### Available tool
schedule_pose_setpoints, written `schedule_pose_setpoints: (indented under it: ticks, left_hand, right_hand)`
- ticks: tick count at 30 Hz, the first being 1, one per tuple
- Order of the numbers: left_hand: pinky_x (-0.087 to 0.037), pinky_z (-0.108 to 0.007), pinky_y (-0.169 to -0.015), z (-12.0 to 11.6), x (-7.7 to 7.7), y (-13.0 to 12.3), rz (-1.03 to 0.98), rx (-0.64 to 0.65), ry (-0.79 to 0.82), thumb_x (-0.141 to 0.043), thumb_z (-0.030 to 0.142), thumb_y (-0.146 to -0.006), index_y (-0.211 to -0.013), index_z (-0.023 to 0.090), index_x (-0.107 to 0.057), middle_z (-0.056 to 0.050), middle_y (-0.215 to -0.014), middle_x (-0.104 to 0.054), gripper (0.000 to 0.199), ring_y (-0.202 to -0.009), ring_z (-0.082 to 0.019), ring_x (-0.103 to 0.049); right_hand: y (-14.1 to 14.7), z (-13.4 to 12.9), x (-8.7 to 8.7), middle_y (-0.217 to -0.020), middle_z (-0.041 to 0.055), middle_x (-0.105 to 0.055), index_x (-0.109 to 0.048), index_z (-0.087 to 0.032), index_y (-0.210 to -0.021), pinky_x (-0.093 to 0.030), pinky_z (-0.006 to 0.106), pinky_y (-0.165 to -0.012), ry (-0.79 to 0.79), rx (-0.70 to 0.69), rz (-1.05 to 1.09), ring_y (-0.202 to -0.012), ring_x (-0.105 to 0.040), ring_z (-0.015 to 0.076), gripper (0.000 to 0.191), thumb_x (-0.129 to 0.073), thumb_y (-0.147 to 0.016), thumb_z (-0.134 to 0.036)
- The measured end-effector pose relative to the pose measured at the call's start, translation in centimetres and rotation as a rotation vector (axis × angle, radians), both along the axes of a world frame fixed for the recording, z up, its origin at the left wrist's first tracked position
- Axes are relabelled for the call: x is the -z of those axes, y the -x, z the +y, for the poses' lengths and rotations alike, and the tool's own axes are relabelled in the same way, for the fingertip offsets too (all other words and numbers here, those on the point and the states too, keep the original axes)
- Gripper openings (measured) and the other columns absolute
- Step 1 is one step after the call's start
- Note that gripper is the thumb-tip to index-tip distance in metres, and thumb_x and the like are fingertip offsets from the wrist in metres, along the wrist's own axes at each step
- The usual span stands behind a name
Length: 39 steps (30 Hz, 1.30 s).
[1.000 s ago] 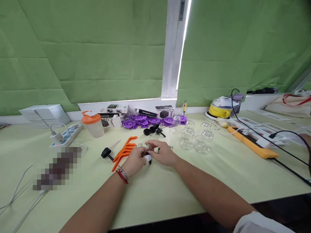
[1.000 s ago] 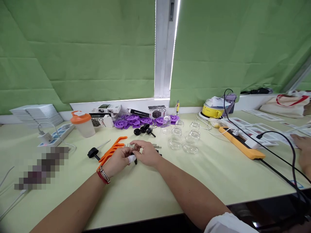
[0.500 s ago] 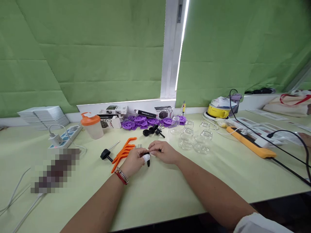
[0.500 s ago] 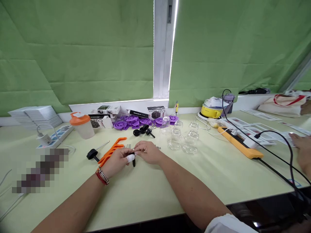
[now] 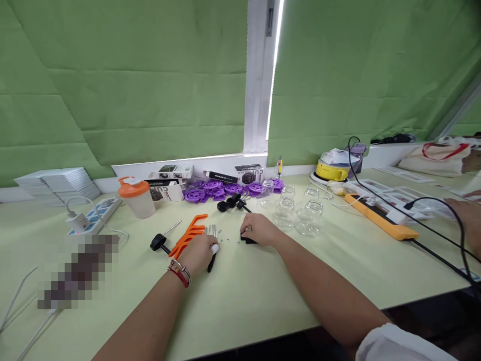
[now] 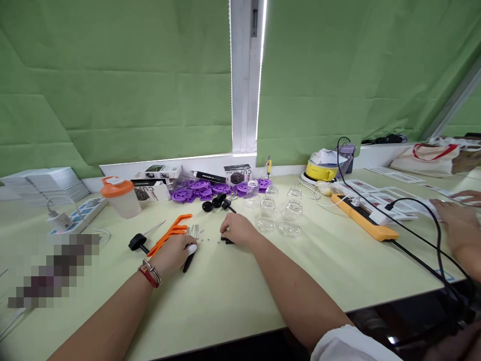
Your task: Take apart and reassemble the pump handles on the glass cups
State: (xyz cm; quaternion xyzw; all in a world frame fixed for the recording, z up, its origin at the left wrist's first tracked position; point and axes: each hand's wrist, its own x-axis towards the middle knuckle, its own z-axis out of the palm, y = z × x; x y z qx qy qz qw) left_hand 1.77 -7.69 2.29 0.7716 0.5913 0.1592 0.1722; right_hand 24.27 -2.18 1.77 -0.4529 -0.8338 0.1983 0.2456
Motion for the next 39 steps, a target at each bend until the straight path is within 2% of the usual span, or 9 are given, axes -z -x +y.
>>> schedule_pose_setpoints:
  ticks: [4, 7, 11, 18, 21, 25, 28, 33, 39]
  left_hand:
    - [-0.036, -0.028, -0.059, -0.6, -0.8, -0.8, 0.155, -0.02, 0.044, -0.044, 0.02, -0.079, -0.08, 0.021, -0.067, -0.006, -0.078, -0.066, 0.023, -0.073, -0.021, -0.059]
    - [-0.035, -0.029, -0.059, -0.8, -1.1, -1.0, 0.233, 0.01, 0.003, -0.042, 0.02, -0.081, -0.075, 0.019, -0.065, -0.008, -0.08, -0.065, 0.024, -0.074, -0.021, -0.059]
    - [-0.034, -0.029, -0.059, -0.6, -0.8, -0.6, 0.282, 0.02, -0.047, -0.041, 0.021, -0.082, -0.07, 0.018, -0.063, -0.009, -0.086, -0.063, 0.025, -0.075, -0.021, -0.058]
    - [-0.033, -0.03, -0.058, -0.1, -0.2, -0.2, 0.32, -0.033, -0.05, -0.04, 0.022, -0.082, -0.066, 0.017, -0.059, -0.009, -0.086, -0.06, 0.026, -0.076, -0.022, -0.058]
    - [-0.033, -0.03, -0.056, -0.1, -0.2, -0.2, 0.352, -0.042, -0.057, -0.039, 0.02, -0.081, -0.065, 0.016, -0.058, -0.01, -0.086, -0.06, 0.026, -0.074, -0.021, -0.057]
    - [-0.032, -0.03, -0.053, 0.0, -0.1, -0.3, 0.394, -0.07, -0.063, -0.038, 0.019, -0.08, -0.066, 0.016, -0.059, -0.01, -0.086, -0.059, 0.026, -0.07, -0.021, -0.056]
    - [-0.032, -0.029, -0.053, 0.1, 0.0, -0.2, 0.41, -0.073, -0.069, -0.038, 0.017, -0.08, -0.065, 0.016, -0.059, -0.01, -0.084, -0.059, 0.025, -0.069, -0.02, -0.056]
    - [-0.033, -0.03, -0.055, 0.1, 0.0, 0.1, 0.371, -0.049, -0.079, -0.039, 0.013, -0.078, -0.066, 0.016, -0.059, -0.01, -0.081, -0.058, 0.024, -0.072, -0.022, -0.057]
    - [-0.035, -0.03, -0.058, 0.1, -0.1, 0.1, 0.282, -0.03, -0.053, -0.039, 0.01, -0.077, -0.072, 0.017, -0.062, -0.01, -0.083, -0.061, 0.025, -0.077, -0.023, -0.058]
  right_hand:
    - [1.0, -0.5, -0.3, -0.088, 0.0032, -0.064, -0.072, -0.02, -0.073, -0.043, 0.024, -0.074, -0.011, -0.067, -0.095, -0.081, -0.059, 0.0152, 0.01, -0.065, -0.071, -0.014]
    - [0.4, -0.3, -0.7, -0.091, 0.0042, -0.066, -0.072, -0.019, -0.075, -0.043, 0.024, -0.073, -0.028, 0.04, -0.097, -0.082, -0.06, 0.0158, 0.015, -0.058, -0.076, -0.013]
    - [-1.2, 0.5, -0.7, -0.088, 0.0048, -0.069, -0.071, -0.019, -0.078, -0.042, 0.024, -0.066, 0.039, 0.199, -0.162, -0.078, -0.061, 0.0166, 0.016, -0.056, -0.077, -0.013]
    - [-1.9, 1.2, 0.5, -0.081, 0.0024, -0.071, -0.072, -0.02, -0.077, -0.04, 0.02, -0.06, 0.086, 0.122, -0.22, -0.074, -0.061, 0.0149, 0.021, -0.057, -0.071, -0.006]
    - [-1.5, 1.3, 0.7, -0.087, 0.0024, -0.07, -0.072, -0.021, -0.079, -0.04, 0.02, -0.063, 0.057, 0.109, -0.221, -0.079, -0.061, 0.0144, 0.022, -0.056, -0.073, -0.007]
    - [-0.7, 1.9, 1.0, -0.098, 0.0065, -0.066, -0.071, -0.019, -0.088, -0.04, 0.023, -0.069, -0.007, 0.16, -0.229, -0.086, -0.059, 0.0166, 0.019, -0.054, -0.081, -0.015]
    - [-0.1, 2.6, 1.4, -0.1, 0.0072, -0.063, -0.071, -0.02, -0.086, -0.04, 0.024, -0.072, -0.038, 0.164, -0.252, -0.09, -0.058, 0.0182, 0.016, -0.056, -0.081, -0.018]
    - [0.4, 3.3, 2.0, -0.096, 0.0067, -0.061, -0.071, -0.02, -0.083, -0.038, 0.024, -0.069, -0.058, 0.159, -0.291, -0.087, -0.057, 0.0176, 0.017, -0.055, -0.08, -0.015]
    - [0.3, 3.2, 1.8, -0.094, 0.0064, -0.061, -0.071, -0.019, -0.077, -0.037, 0.023, -0.065, -0.054, 0.152, -0.315, -0.081, -0.056, 0.0161, 0.019, -0.054, -0.076, -0.01]
